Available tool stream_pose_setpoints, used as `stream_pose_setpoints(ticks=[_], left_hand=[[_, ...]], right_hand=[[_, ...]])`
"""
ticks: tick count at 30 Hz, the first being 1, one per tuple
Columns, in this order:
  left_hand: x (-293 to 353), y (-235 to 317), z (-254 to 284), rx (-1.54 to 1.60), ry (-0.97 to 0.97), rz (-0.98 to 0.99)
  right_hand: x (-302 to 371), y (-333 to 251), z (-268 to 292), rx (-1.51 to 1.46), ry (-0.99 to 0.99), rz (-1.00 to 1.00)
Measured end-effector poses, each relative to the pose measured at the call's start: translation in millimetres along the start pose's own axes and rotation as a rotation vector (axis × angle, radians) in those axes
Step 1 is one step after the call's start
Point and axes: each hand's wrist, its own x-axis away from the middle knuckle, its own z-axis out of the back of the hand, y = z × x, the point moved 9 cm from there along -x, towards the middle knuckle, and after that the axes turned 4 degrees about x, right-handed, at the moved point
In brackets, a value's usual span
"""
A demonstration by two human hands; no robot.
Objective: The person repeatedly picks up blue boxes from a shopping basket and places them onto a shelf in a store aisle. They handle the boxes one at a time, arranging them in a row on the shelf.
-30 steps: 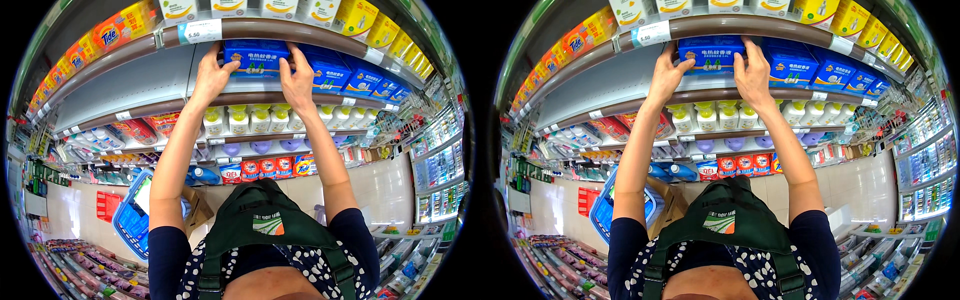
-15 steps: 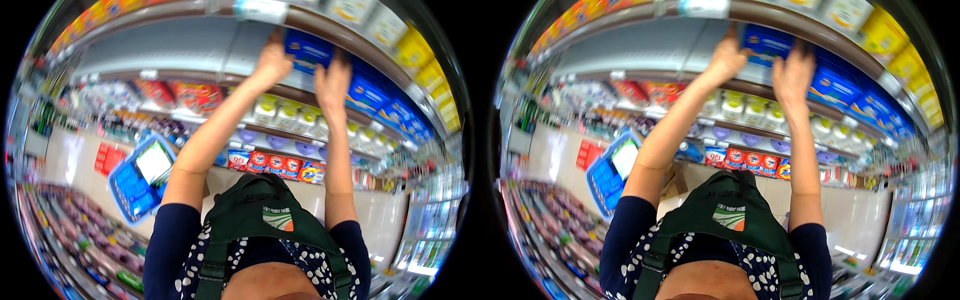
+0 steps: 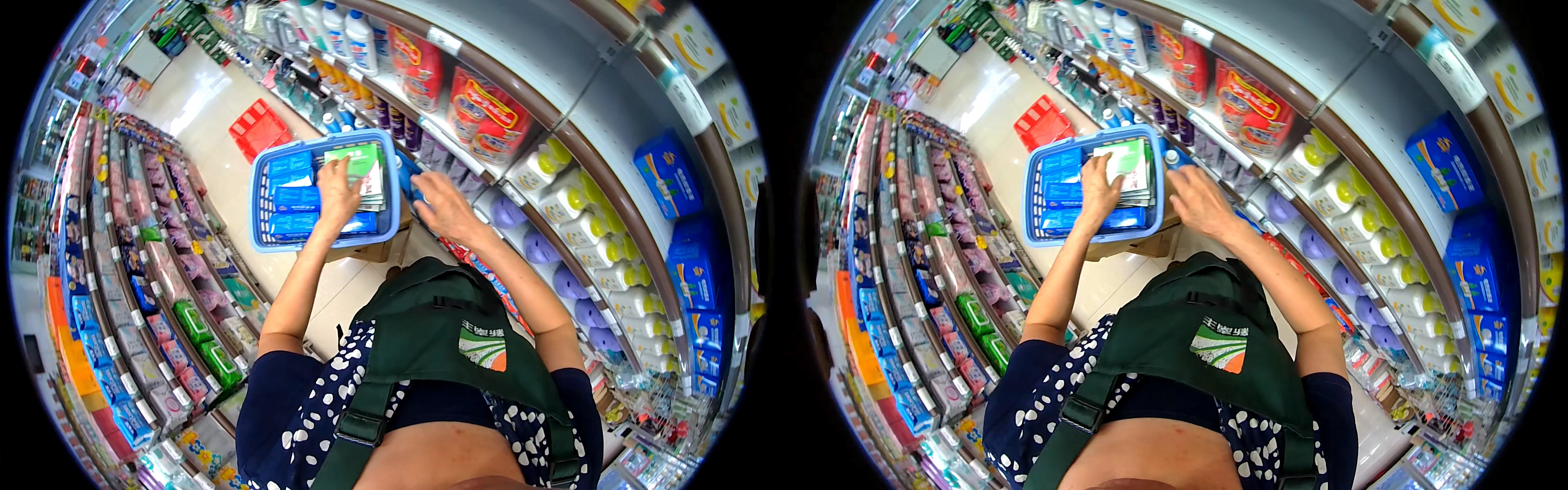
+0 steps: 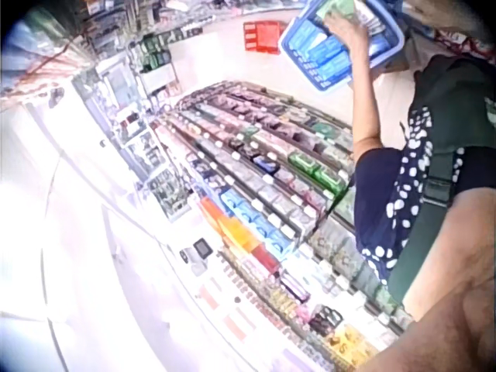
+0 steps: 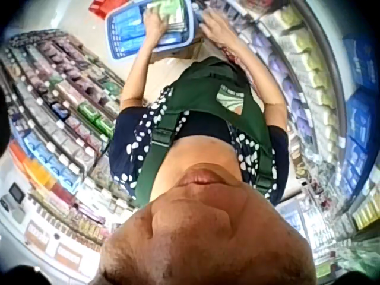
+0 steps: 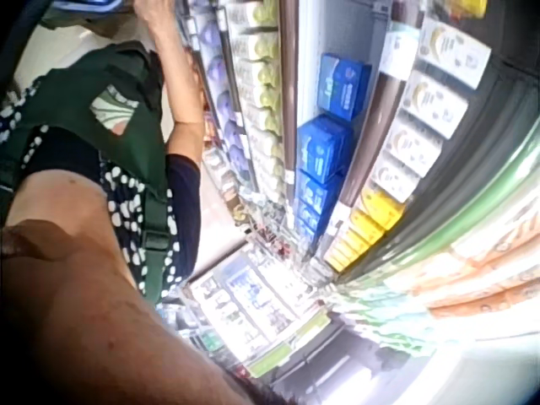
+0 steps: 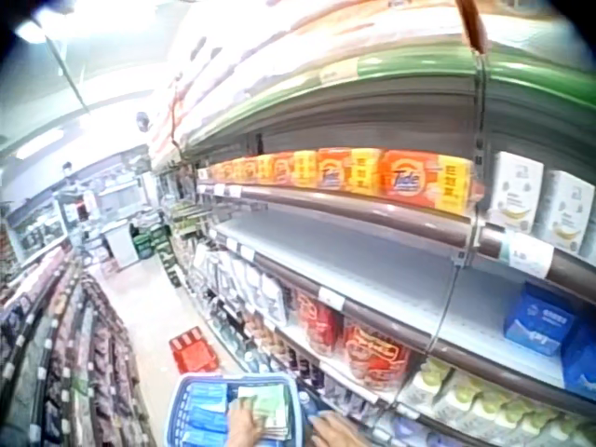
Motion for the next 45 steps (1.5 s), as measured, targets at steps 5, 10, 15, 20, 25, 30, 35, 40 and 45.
stream_pose_setpoints(ticks=[5, 10, 15, 20, 25, 30, 35, 40, 45], left_hand=[[35, -139, 35, -0.344, -0.135, 0.271], [41, -155, 46, -0.439, -0.248, 0.085], [24, -158, 54, -0.492, -0.399, 0.090], [-17, -82, 122, -0.232, -0.342, 0.033], [-52, 12, 156, 0.452, -0.355, 0.131], [-69, 113, 102, 0.883, -0.533, 0.090], [-69, 223, 75, 1.226, -0.517, -0.064], [-65, 342, 63, 1.410, -0.651, -0.318], [-76, 439, 32, 1.463, -0.657, -0.500]], right_hand=[[-7, -14, -109, -0.062, -0.330, 0.121], [-5, -25, -156, -0.017, -0.324, 0.240], [-16, -38, -161, 0.004, -0.463, 0.200], [-29, -40, -116, -0.266, -0.185, 0.143], [-36, -45, -29, -0.506, -0.003, -0.144], [9, -25, 75, -0.386, 0.295, -0.218], [88, -22, 177, -0.197, 0.458, -0.335], [161, -56, 277, 0.157, 0.766, -0.247], [201, -62, 344, 0.622, 0.889, -0.264]])
